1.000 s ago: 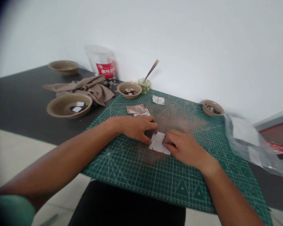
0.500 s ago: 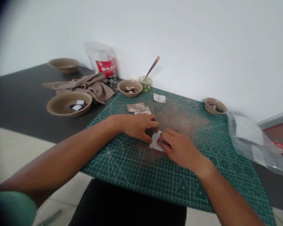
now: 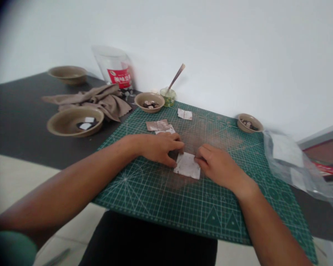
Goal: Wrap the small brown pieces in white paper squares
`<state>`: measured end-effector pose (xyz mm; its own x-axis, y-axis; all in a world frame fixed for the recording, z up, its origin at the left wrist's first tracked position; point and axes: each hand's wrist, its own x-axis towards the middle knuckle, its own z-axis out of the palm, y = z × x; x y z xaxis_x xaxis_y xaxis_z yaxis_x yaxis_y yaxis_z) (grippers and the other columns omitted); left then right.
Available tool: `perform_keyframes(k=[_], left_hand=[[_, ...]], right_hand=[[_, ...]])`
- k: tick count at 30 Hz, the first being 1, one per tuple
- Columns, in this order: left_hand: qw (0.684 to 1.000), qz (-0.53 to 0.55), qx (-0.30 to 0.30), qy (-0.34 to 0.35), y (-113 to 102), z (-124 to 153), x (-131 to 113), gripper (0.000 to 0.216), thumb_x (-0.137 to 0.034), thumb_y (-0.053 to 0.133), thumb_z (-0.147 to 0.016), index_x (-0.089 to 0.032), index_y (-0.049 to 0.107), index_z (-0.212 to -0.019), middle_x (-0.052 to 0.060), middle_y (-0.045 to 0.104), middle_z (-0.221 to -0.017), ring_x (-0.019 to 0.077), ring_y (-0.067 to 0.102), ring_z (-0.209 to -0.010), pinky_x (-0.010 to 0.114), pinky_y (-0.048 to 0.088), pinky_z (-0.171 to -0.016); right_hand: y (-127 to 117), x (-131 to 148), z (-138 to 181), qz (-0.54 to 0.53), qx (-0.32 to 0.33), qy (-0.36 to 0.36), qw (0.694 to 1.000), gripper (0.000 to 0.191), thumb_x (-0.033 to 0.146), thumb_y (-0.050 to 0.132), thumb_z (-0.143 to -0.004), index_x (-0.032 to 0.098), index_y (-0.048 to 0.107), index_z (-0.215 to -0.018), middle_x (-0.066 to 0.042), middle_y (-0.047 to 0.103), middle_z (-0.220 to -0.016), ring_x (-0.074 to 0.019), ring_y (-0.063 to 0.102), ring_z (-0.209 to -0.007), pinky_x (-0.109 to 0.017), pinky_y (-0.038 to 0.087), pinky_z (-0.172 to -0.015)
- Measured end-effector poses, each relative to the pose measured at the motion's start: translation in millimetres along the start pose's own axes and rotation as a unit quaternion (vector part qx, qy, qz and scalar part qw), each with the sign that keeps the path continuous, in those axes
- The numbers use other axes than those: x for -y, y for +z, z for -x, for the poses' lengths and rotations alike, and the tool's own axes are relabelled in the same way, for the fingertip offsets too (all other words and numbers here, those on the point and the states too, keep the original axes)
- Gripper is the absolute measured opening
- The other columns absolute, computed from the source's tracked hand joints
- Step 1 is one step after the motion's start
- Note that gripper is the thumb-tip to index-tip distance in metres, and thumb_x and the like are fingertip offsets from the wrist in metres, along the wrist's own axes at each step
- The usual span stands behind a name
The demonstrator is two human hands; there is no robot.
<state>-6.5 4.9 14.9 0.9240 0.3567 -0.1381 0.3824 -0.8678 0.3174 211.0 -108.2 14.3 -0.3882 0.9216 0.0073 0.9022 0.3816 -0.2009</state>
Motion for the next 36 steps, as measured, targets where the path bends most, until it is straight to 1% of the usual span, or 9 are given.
perform_keyframes(k=[5,10,15,17,20,26,30,34,36], left_hand=[[1.000,-0.003,0.009,-0.005,0.2,-0.2,-0.5,0.051,-0.053,0.065,-0.077,-0.028,0.060,-0.121,0.009,0.054,-0.121,0.0292,0.057,-0.103,0.041,0.044,-0.089],[1.000,0.001,-0.001,0.002,0.9,-0.7,1.0,0.048,-0.051,0.064,-0.078,-0.028,0.060,-0.119,0.008,0.054,-0.121,0.0294,0.056,-0.105,0.041,0.044,-0.090],[1.000,-0.014,0.007,-0.003,-0.7,-0.3,-1.4,0.050,-0.053,0.065,-0.077,-0.028,0.060,-0.119,0.009,0.054,-0.119,0.0296,0.057,-0.101,0.041,0.045,-0.086],[1.000,-0.015,0.005,-0.005,-1.1,-0.1,-2.0,0.050,-0.052,0.065,-0.077,-0.027,0.059,-0.120,0.009,0.054,-0.120,0.0295,0.057,-0.102,0.041,0.045,-0.087],[1.000,-0.004,0.003,-0.004,-1.3,-0.1,-1.4,0.048,-0.051,0.064,-0.078,-0.028,0.060,-0.119,0.008,0.054,-0.121,0.0290,0.056,-0.104,0.041,0.044,-0.090],[1.000,-0.004,0.010,0.002,0.0,-0.9,0.9,0.049,-0.053,0.064,-0.077,-0.028,0.059,-0.119,0.008,0.054,-0.119,0.0284,0.056,-0.103,0.041,0.044,-0.090],[1.000,0.000,0.001,0.005,0.8,-0.7,1.4,0.048,-0.053,0.063,-0.078,-0.028,0.059,-0.118,0.008,0.054,-0.119,0.0280,0.056,-0.104,0.040,0.043,-0.091],[1.000,0.002,0.011,-0.010,-0.4,0.2,-0.5,0.049,-0.052,0.065,-0.076,-0.029,0.060,-0.119,0.007,0.053,-0.121,0.0281,0.055,-0.104,0.040,0.043,-0.090],[1.000,0.006,0.009,-0.006,-0.5,-0.1,-0.6,0.049,-0.053,0.066,-0.076,-0.030,0.060,-0.119,0.008,0.054,-0.121,0.0290,0.055,-0.105,0.040,0.043,-0.089]], right_hand=[[4.1,6.3,1.4,-0.047,0.045,-0.089,0.994,0.013,0.024,0.049,-0.099,0.022,0.061,-0.099,-0.005,0.064,-0.101,-0.0191,0.061,-0.090,-0.032,0.046,-0.080],[2.8,1.8,-4.4,-0.004,-0.011,-0.014,1.000,0.013,0.025,0.052,-0.097,0.020,0.061,-0.090,-0.006,0.062,-0.092,-0.0203,0.060,-0.083,-0.033,0.045,-0.074],[3.4,5.9,-1.1,-0.071,0.051,-0.086,0.992,0.010,0.023,0.052,-0.097,0.022,0.062,-0.096,-0.004,0.063,-0.098,-0.0183,0.061,-0.087,-0.032,0.046,-0.078],[6.0,5.7,-3.8,-0.062,0.026,-0.074,0.995,0.012,0.024,0.050,-0.098,0.021,0.061,-0.097,-0.005,0.063,-0.102,-0.0190,0.061,-0.089,-0.033,0.046,-0.079],[5.2,-1.2,-7.5,-0.026,-0.014,-0.024,0.999,0.012,0.026,0.053,-0.097,0.020,0.060,-0.090,-0.006,0.062,-0.094,-0.0199,0.059,-0.085,-0.033,0.045,-0.075],[3.6,3.7,-4.2,-0.118,0.050,-0.096,0.987,0.008,0.022,0.054,-0.096,0.021,0.061,-0.091,-0.003,0.063,-0.095,-0.0163,0.060,-0.087,-0.030,0.046,-0.079],[0.3,-1.1,-4.6,-0.061,0.004,-0.031,0.998,0.009,0.024,0.054,-0.096,0.020,0.060,-0.090,-0.005,0.062,-0.093,-0.0186,0.059,-0.086,-0.032,0.045,-0.077],[-7.2,-3.2,1.5,-0.079,0.073,-0.044,0.993,0.009,0.021,0.055,-0.094,0.021,0.061,-0.087,-0.003,0.062,-0.089,-0.0167,0.058,-0.080,-0.030,0.045,-0.073],[-5.6,0.2,2.4,-0.093,0.082,-0.063,0.990,0.010,0.021,0.054,-0.095,0.022,0.061,-0.088,-0.002,0.062,-0.090,-0.0162,0.059,-0.080,-0.030,0.045,-0.073]])
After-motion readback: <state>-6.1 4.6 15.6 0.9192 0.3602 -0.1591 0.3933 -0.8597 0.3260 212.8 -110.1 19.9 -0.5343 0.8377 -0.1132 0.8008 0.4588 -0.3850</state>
